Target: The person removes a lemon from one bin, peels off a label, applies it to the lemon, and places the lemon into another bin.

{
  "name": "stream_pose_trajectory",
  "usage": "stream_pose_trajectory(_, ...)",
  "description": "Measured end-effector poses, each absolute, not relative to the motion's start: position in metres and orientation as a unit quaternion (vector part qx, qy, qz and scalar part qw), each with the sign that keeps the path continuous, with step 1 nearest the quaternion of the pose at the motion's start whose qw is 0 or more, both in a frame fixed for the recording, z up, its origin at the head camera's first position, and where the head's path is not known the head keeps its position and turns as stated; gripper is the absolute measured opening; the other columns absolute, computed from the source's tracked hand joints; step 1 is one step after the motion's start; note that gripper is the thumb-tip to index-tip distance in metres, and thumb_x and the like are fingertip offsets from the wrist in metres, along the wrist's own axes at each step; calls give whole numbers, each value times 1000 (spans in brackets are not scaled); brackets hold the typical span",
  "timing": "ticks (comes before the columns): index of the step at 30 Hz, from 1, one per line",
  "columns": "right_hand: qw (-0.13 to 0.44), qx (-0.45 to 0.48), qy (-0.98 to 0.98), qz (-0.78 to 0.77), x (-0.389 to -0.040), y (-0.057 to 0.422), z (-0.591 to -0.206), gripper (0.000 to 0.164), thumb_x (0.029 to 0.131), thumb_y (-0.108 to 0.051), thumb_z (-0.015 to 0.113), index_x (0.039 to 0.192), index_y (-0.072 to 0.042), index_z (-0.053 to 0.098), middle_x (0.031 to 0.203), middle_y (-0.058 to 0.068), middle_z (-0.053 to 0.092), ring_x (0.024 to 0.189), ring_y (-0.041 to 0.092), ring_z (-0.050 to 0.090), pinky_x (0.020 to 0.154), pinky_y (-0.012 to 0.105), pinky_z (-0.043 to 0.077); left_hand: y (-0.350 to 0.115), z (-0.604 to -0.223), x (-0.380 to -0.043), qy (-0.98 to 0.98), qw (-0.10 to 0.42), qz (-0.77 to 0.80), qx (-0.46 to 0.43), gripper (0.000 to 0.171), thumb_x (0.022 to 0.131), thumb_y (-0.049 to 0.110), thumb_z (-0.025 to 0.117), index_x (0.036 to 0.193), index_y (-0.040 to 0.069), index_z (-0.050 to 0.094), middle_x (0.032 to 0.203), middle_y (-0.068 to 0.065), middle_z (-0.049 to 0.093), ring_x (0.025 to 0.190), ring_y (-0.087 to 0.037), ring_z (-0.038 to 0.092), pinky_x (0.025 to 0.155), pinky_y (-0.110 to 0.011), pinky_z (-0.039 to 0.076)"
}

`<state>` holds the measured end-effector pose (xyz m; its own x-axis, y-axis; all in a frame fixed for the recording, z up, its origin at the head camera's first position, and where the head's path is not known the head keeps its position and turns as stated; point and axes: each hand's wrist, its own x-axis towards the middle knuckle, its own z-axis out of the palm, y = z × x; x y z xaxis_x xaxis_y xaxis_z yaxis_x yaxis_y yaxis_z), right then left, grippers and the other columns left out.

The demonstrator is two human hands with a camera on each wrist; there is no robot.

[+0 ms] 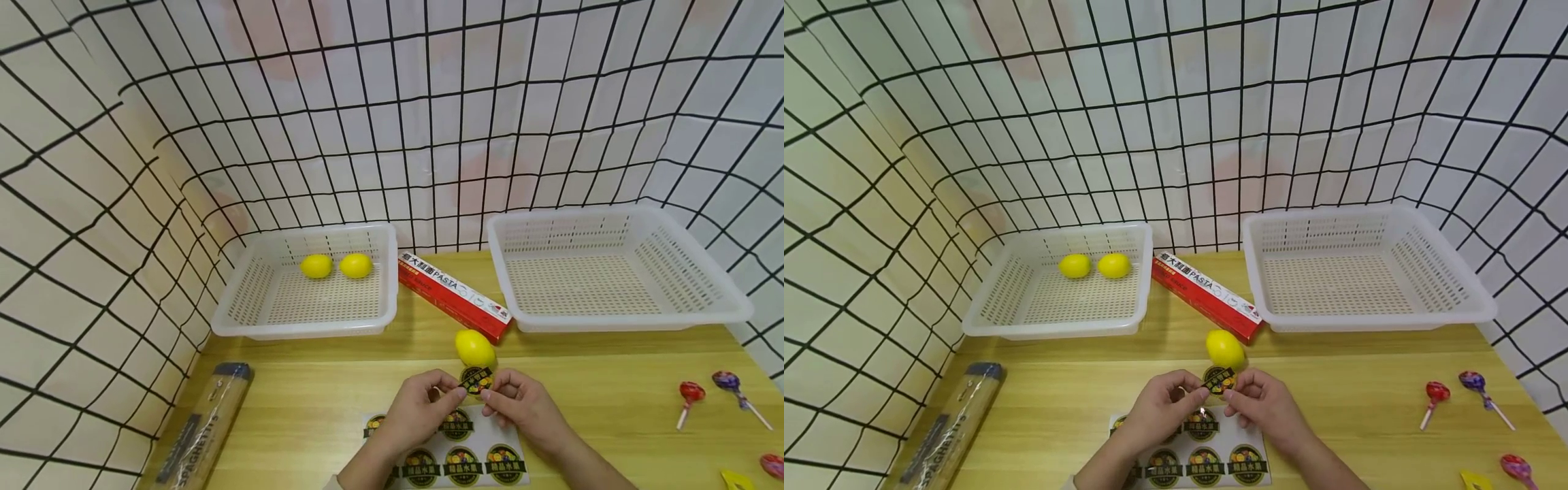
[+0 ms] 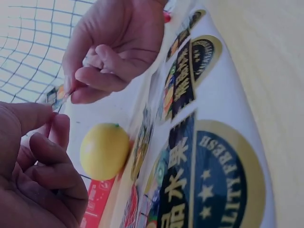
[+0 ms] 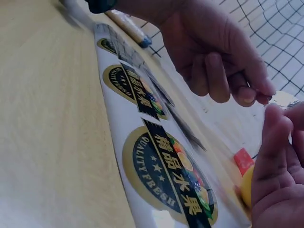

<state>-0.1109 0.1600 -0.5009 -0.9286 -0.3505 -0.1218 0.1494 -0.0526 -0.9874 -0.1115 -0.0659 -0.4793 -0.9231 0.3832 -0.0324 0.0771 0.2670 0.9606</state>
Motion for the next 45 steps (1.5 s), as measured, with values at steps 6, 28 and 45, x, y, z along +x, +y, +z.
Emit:
stream_pose_trajectory(6,141,-58,736,-660,-108,161,-495,25,101,-19,63,110,3,54,83,2,68,60,10,62,50,28,53,-69,-479,-110,775,141,596,154,14,97,23,70,93,10,72,76,5,63,52,2,44,46,-15,36)
stream_pose_trajectory(28,-27,56,837,-543,-161,142,-477,31,100,-34,65,111,-5,69,93,7,68,76,9,54,68,21,45,-28,-487,-160,744,90,662,-18,25,97,28,67,90,5,69,82,-6,67,73,-10,51,65,-24,41)
stream_pose_trajectory(45,-12,91,842,-532,-170,145,-479,36,98,-33,68,110,0,72,95,10,69,83,13,55,70,20,46,-25,-498,-163,717,105,688,-31,23,97,24,65,87,3,67,72,4,62,56,-7,45,53,-20,38)
